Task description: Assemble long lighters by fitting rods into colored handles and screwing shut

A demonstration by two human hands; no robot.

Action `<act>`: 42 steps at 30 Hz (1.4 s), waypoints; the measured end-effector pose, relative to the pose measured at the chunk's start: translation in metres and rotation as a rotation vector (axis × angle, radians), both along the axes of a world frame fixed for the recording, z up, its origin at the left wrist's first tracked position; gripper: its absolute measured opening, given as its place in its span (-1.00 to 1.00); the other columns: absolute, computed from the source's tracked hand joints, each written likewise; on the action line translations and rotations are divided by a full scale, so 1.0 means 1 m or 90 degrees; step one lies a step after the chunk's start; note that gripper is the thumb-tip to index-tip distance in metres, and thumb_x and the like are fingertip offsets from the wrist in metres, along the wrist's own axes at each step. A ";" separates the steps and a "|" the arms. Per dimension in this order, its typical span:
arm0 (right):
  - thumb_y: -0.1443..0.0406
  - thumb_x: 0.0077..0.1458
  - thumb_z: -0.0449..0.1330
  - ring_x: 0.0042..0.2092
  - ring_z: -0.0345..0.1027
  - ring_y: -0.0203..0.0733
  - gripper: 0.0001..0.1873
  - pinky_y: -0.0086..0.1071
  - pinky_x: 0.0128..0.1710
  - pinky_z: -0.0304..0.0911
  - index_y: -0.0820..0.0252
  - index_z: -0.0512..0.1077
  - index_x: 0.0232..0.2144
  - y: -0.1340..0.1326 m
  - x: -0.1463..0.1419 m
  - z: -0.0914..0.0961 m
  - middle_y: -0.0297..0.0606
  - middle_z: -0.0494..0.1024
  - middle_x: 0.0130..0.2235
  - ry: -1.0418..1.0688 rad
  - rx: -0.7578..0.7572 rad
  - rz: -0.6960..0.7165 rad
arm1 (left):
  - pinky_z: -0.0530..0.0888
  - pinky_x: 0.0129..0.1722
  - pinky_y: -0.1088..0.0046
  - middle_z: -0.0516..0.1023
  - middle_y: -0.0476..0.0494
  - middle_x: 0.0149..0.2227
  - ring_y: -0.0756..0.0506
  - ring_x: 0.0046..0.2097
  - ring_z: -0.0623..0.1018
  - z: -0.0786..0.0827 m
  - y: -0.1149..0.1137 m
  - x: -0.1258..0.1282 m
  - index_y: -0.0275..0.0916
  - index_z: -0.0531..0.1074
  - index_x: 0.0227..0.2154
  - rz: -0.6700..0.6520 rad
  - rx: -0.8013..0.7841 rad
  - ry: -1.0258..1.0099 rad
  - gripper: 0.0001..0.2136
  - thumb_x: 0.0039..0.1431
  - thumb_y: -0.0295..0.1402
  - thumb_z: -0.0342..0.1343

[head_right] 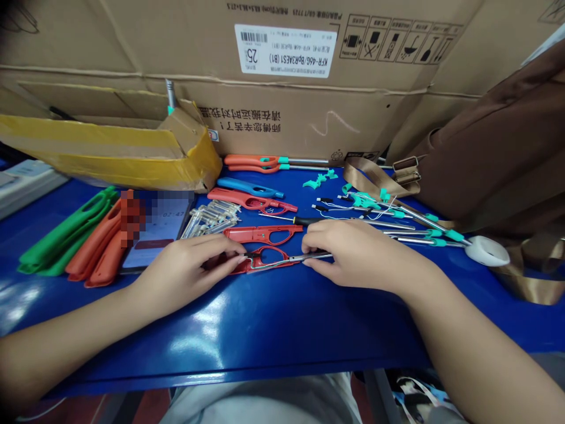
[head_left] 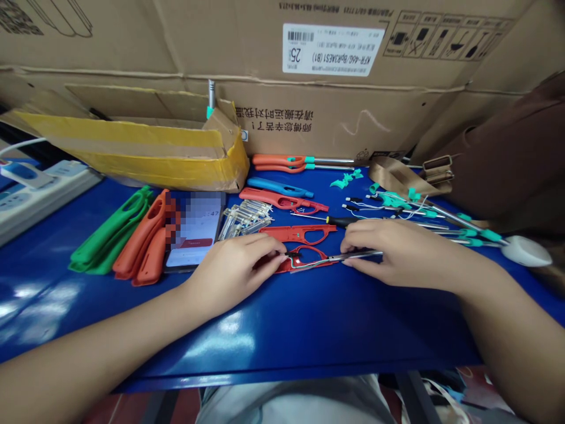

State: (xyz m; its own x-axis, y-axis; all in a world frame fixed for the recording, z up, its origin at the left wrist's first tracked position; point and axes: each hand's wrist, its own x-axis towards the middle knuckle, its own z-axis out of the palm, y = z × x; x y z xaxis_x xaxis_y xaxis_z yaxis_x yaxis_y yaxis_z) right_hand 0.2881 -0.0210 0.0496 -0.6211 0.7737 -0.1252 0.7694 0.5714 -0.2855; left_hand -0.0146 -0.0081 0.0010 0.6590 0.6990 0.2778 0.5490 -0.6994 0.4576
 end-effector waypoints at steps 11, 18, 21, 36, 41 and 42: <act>0.23 0.27 0.21 -0.28 0.38 -0.23 -0.85 -0.35 -0.26 0.22 0.14 0.54 -0.31 0.005 -0.013 -0.020 -0.30 0.56 -0.29 0.181 -0.062 -0.088 | 0.45 -0.33 0.47 0.59 -0.05 -0.23 -0.05 -0.27 0.57 0.006 -0.005 0.001 -0.20 0.53 -0.08 0.011 -0.019 0.017 -0.81 0.30 -0.29 0.19; 0.20 0.21 0.27 -0.40 0.30 -0.27 -0.80 -0.38 -0.40 0.16 0.13 0.53 -0.44 0.008 -0.016 -0.028 -0.37 0.49 -0.43 0.185 -0.119 -0.166 | 0.52 -0.29 0.40 0.58 -0.10 -0.12 -0.12 -0.17 0.61 0.006 -0.005 -0.001 -0.19 0.54 -0.05 0.000 -0.004 0.052 -0.76 0.26 -0.27 0.24; 0.24 0.19 0.28 -0.42 0.28 -0.28 -0.82 -0.39 -0.41 0.14 0.14 0.51 -0.46 0.007 -0.019 -0.029 -0.38 0.48 -0.44 0.167 -0.114 -0.184 | 0.55 -0.25 0.37 0.58 -0.11 -0.09 -0.14 -0.13 0.61 0.006 -0.004 -0.001 -0.19 0.54 -0.02 -0.007 0.007 0.056 -0.78 0.31 -0.31 0.19; 0.21 0.25 0.24 -0.33 0.34 -0.25 -0.85 -0.37 -0.33 0.19 0.11 0.47 -0.36 -0.001 -0.018 -0.017 -0.36 0.52 -0.34 0.147 -0.052 -0.085 | 0.55 -0.09 0.36 0.51 -0.13 -0.10 -0.09 -0.11 0.58 0.000 -0.001 -0.001 -0.19 0.55 -0.04 -0.042 -0.028 -0.002 -0.82 0.36 -0.34 0.17; 0.28 0.30 0.21 -0.15 0.43 -0.21 -0.91 -0.35 -0.18 0.29 0.10 0.47 -0.15 -0.008 -0.032 -0.024 -0.28 0.55 -0.15 0.207 0.072 -0.050 | 0.55 -0.08 0.36 0.50 -0.12 -0.10 -0.09 -0.11 0.56 -0.002 -0.001 -0.001 -0.17 0.54 0.02 -0.057 -0.033 -0.005 -0.79 0.38 -0.34 0.15; 0.27 0.31 0.21 -0.12 0.44 -0.20 -0.89 -0.35 -0.15 0.30 0.10 0.47 -0.11 -0.010 -0.035 -0.027 -0.27 0.56 -0.12 0.214 0.084 -0.037 | 0.55 -0.07 0.36 0.49 -0.13 -0.10 -0.09 -0.10 0.56 -0.002 -0.001 0.000 -0.17 0.54 0.03 -0.061 -0.033 -0.005 -0.78 0.39 -0.34 0.14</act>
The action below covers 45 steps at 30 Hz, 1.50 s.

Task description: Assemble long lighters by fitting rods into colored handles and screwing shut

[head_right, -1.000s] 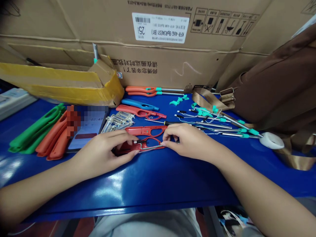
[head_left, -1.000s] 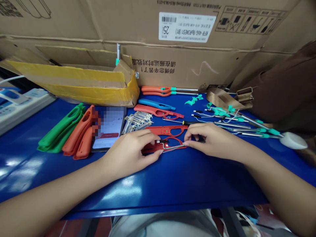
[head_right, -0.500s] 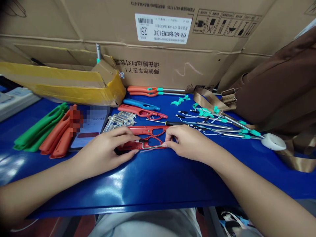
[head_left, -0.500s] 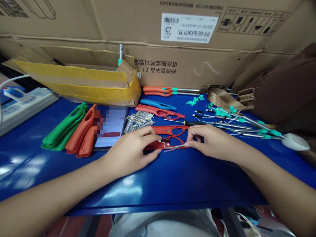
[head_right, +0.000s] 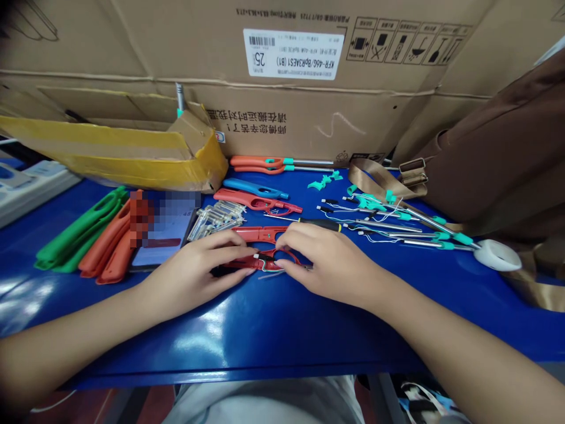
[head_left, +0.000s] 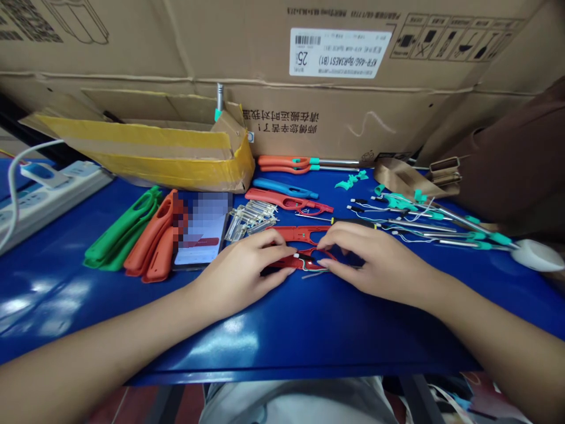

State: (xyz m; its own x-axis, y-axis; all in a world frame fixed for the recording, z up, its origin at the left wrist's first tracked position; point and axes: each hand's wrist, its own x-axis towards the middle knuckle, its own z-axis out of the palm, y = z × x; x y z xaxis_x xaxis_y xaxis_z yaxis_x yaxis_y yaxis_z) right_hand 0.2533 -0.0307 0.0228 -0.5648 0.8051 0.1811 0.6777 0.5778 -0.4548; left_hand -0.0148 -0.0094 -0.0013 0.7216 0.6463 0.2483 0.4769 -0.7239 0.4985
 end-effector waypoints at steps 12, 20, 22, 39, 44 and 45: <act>0.35 0.38 0.11 -0.07 0.53 -0.13 -0.76 -0.27 -0.06 0.43 0.12 0.53 -0.01 0.003 -0.007 -0.019 -0.18 0.63 -0.10 0.009 0.031 0.071 | 0.55 0.05 0.26 0.54 -0.18 0.03 -0.16 0.03 0.57 -0.003 0.000 0.001 -0.21 0.45 0.15 -0.023 0.011 0.020 -0.70 0.42 -0.33 0.10; 0.42 0.35 0.10 -0.15 0.48 -0.14 -0.70 -0.31 -0.18 0.41 0.18 0.60 -0.02 0.006 -0.001 -0.015 -0.16 0.61 -0.16 -0.029 0.099 0.103 | 0.58 0.03 0.24 0.55 -0.19 0.03 -0.17 0.03 0.59 -0.003 -0.002 0.001 -0.23 0.45 0.16 -0.019 0.019 0.031 -0.68 0.41 -0.32 0.12; 0.42 0.35 0.09 -0.15 0.48 -0.15 -0.69 -0.31 -0.18 0.40 0.18 0.59 -0.01 0.006 -0.001 -0.016 -0.16 0.61 -0.15 -0.033 0.103 0.111 | 0.58 0.03 0.25 0.55 -0.18 0.02 -0.17 0.02 0.59 -0.003 -0.002 0.002 -0.23 0.45 0.16 -0.019 0.019 0.031 -0.68 0.41 -0.32 0.12; 0.38 0.37 0.07 -0.16 0.47 -0.15 -0.68 -0.29 -0.19 0.38 0.10 0.58 0.00 0.007 0.000 -0.016 -0.16 0.62 -0.12 -0.105 0.162 0.133 | 0.59 -0.01 0.32 0.58 -0.18 0.01 -0.14 -0.01 0.62 -0.002 -0.004 0.002 -0.21 0.46 0.12 -0.012 0.056 0.036 -0.71 0.41 -0.29 0.12; 0.39 0.37 0.07 -0.17 0.47 -0.16 -0.68 -0.31 -0.21 0.38 0.13 0.58 0.00 0.008 0.001 -0.016 -0.17 0.63 -0.13 -0.089 0.171 0.143 | 0.60 -0.04 0.31 0.59 -0.17 -0.01 -0.16 -0.03 0.62 -0.002 -0.004 0.002 -0.23 0.46 0.12 -0.017 0.072 0.035 -0.71 0.40 -0.30 0.14; 0.39 0.37 0.07 -0.17 0.47 -0.16 -0.68 -0.31 -0.20 0.38 0.13 0.59 -0.01 0.008 0.001 -0.016 -0.17 0.63 -0.13 -0.087 0.173 0.145 | 0.60 -0.05 0.31 0.60 -0.17 -0.02 -0.16 -0.03 0.62 -0.002 -0.004 0.002 -0.24 0.46 0.11 -0.017 0.075 0.035 -0.71 0.40 -0.30 0.14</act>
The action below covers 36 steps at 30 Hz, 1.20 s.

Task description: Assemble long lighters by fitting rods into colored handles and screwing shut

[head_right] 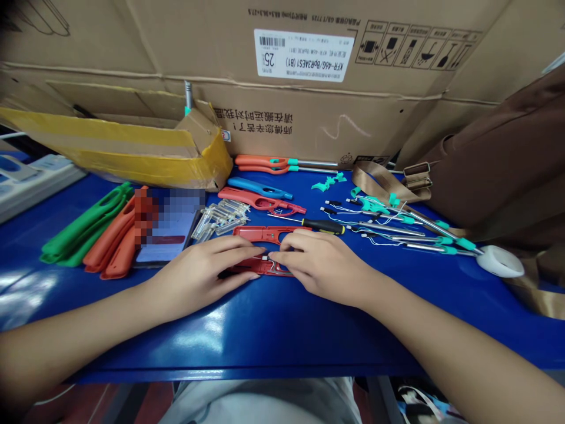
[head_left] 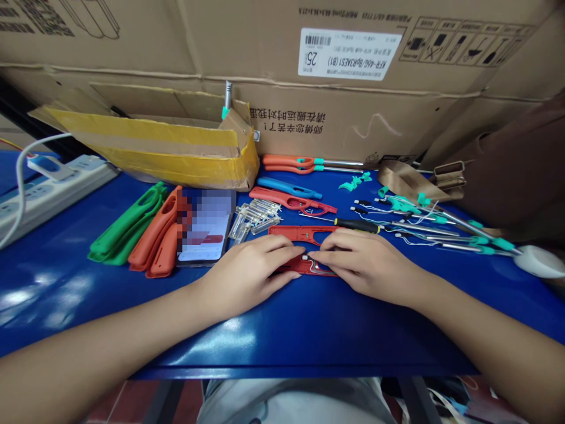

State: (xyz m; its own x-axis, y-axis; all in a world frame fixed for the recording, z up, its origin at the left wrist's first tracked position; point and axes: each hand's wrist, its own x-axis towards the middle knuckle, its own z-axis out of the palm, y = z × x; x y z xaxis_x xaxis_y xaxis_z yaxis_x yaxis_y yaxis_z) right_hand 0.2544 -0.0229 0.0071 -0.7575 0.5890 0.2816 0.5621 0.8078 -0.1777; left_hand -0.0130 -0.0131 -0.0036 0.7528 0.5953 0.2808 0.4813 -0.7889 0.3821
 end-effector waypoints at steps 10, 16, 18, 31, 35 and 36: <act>0.36 0.39 0.04 -0.17 0.46 -0.16 -0.67 -0.29 -0.19 0.37 0.10 0.57 0.01 0.001 0.001 0.000 -0.16 0.62 -0.11 -0.032 -0.011 0.018 | 0.59 -0.04 0.32 0.61 -0.18 -0.01 -0.16 -0.01 0.62 0.002 -0.002 -0.001 -0.21 0.46 0.11 0.002 0.012 0.014 -0.71 0.41 -0.27 0.13; 0.37 0.40 0.02 -0.17 0.46 -0.14 -0.66 -0.29 -0.20 0.36 0.13 0.56 0.03 -0.001 -0.001 0.002 -0.15 0.60 -0.11 -0.055 -0.028 0.021 | 0.58 -0.04 0.31 0.61 -0.18 -0.02 -0.17 -0.02 0.62 0.003 -0.001 0.000 -0.24 0.47 0.11 -0.007 0.006 0.009 -0.71 0.39 -0.31 0.16; 0.36 0.40 0.02 -0.16 0.46 -0.13 -0.65 -0.27 -0.20 0.38 0.13 0.56 0.04 -0.002 -0.001 0.002 -0.14 0.59 -0.11 -0.063 -0.036 0.023 | 0.58 -0.06 0.31 0.60 -0.17 -0.03 -0.17 -0.03 0.61 0.003 -0.001 0.000 -0.25 0.47 0.10 -0.009 0.009 0.010 -0.71 0.38 -0.32 0.17; 0.28 0.32 0.10 -0.10 0.50 0.03 -0.72 -0.12 -0.11 0.41 0.19 0.61 -0.13 0.024 0.034 0.017 -0.09 0.59 -0.16 0.075 0.052 -0.329 | 0.61 -0.14 0.24 0.57 -0.16 -0.03 -0.18 -0.09 0.59 0.007 -0.002 -0.002 -0.18 0.51 0.12 -0.036 0.114 0.109 -0.70 0.48 -0.31 -0.03; 0.26 0.24 0.14 -0.06 0.48 0.12 -0.76 0.01 -0.01 0.40 0.14 0.61 -0.17 0.046 0.064 0.011 -0.09 0.57 -0.18 0.080 0.109 -0.405 | 0.61 -0.19 0.24 0.58 -0.16 -0.08 -0.18 -0.13 0.59 0.008 -0.003 0.000 -0.20 0.53 0.08 -0.042 0.156 0.119 -0.71 0.49 -0.32 -0.04; 0.26 0.25 0.12 -0.02 0.47 0.14 -0.73 0.06 0.04 0.38 0.15 0.61 -0.14 0.050 0.067 0.007 -0.06 0.58 -0.14 0.069 0.104 -0.404 | 0.61 -0.20 0.24 0.58 -0.16 -0.10 -0.18 -0.13 0.59 0.008 -0.003 0.001 -0.22 0.54 0.07 -0.043 0.168 0.123 -0.71 0.49 -0.33 -0.04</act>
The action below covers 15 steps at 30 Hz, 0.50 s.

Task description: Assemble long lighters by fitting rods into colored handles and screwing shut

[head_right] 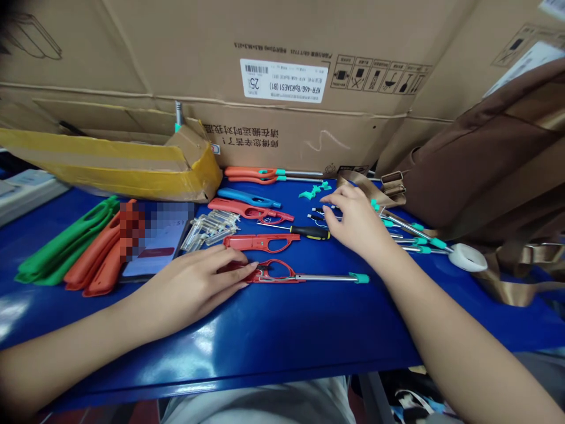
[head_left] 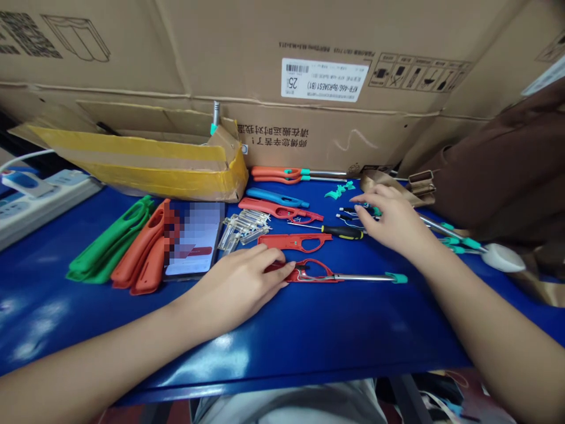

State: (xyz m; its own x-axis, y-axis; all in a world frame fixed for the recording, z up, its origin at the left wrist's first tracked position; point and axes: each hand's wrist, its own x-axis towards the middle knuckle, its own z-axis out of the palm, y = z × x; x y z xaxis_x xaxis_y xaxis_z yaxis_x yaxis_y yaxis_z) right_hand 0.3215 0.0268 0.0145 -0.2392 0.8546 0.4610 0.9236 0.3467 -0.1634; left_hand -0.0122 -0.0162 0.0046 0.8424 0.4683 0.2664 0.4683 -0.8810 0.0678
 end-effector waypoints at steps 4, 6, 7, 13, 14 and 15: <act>0.20 0.36 -0.01 0.19 0.37 0.17 -0.57 0.15 0.21 0.25 0.18 0.52 0.10 0.009 -0.003 -0.014 -0.01 0.53 0.14 -0.019 -0.067 0.031 | 0.61 -0.21 0.21 0.59 -0.17 -0.10 -0.19 -0.14 0.58 0.000 -0.001 0.000 -0.25 0.54 0.05 -0.009 0.024 0.018 -0.72 0.47 -0.36 -0.03; 0.17 0.39 -0.06 0.29 0.29 0.17 -0.51 0.22 0.28 0.15 0.14 0.43 0.22 0.012 -0.007 -0.019 -0.06 0.46 0.27 -0.027 -0.098 0.039 | 0.60 -0.17 0.21 0.59 -0.17 -0.08 -0.19 -0.13 0.58 0.000 -0.001 -0.001 -0.24 0.54 0.06 -0.009 0.013 0.017 -0.72 0.48 -0.36 -0.03; 0.14 0.40 -0.08 0.32 0.25 0.18 -0.49 0.26 0.31 0.09 0.13 0.39 0.26 0.014 -0.009 -0.020 -0.07 0.42 0.31 -0.028 -0.113 0.037 | 0.60 -0.15 0.21 0.59 -0.17 -0.07 -0.18 -0.12 0.58 -0.001 -0.001 -0.001 -0.24 0.53 0.07 -0.008 0.005 0.014 -0.72 0.48 -0.35 -0.03; 0.06 0.42 -0.12 0.37 0.20 0.24 -0.44 0.43 0.36 -0.18 0.07 0.35 0.31 0.021 -0.007 -0.023 -0.12 0.37 0.35 -0.021 -0.166 0.024 | 0.57 -0.11 0.25 0.58 -0.16 -0.05 -0.17 -0.09 0.57 -0.002 0.000 -0.002 -0.21 0.51 0.09 -0.002 -0.031 -0.003 -0.72 0.49 -0.33 -0.04; 0.06 0.42 -0.12 0.36 0.22 0.22 -0.45 0.42 0.37 -0.19 0.03 0.37 0.29 0.021 -0.006 -0.023 -0.15 0.40 0.33 -0.018 -0.168 0.027 | 0.56 -0.11 0.25 0.58 -0.16 -0.05 -0.17 -0.09 0.57 -0.003 0.000 -0.002 -0.21 0.51 0.09 -0.002 -0.033 -0.004 -0.71 0.49 -0.32 -0.05; 0.07 0.42 -0.13 0.35 0.24 0.18 -0.46 0.40 0.38 -0.18 0.00 0.39 0.27 0.021 -0.005 -0.022 -0.18 0.42 0.32 -0.015 -0.165 0.031 | 0.56 -0.11 0.25 0.58 -0.16 -0.05 -0.17 -0.09 0.57 -0.003 0.001 -0.002 -0.21 0.51 0.08 -0.001 -0.035 -0.006 -0.71 0.50 -0.32 -0.06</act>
State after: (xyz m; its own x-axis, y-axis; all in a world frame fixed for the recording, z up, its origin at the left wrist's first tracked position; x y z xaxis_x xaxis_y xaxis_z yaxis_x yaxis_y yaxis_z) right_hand 0.3166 0.0478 -0.0074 -0.2905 0.9309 0.2216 0.9117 0.3396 -0.2313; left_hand -0.0146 -0.0157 0.0015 0.8411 0.4807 0.2481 0.4654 -0.8768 0.1210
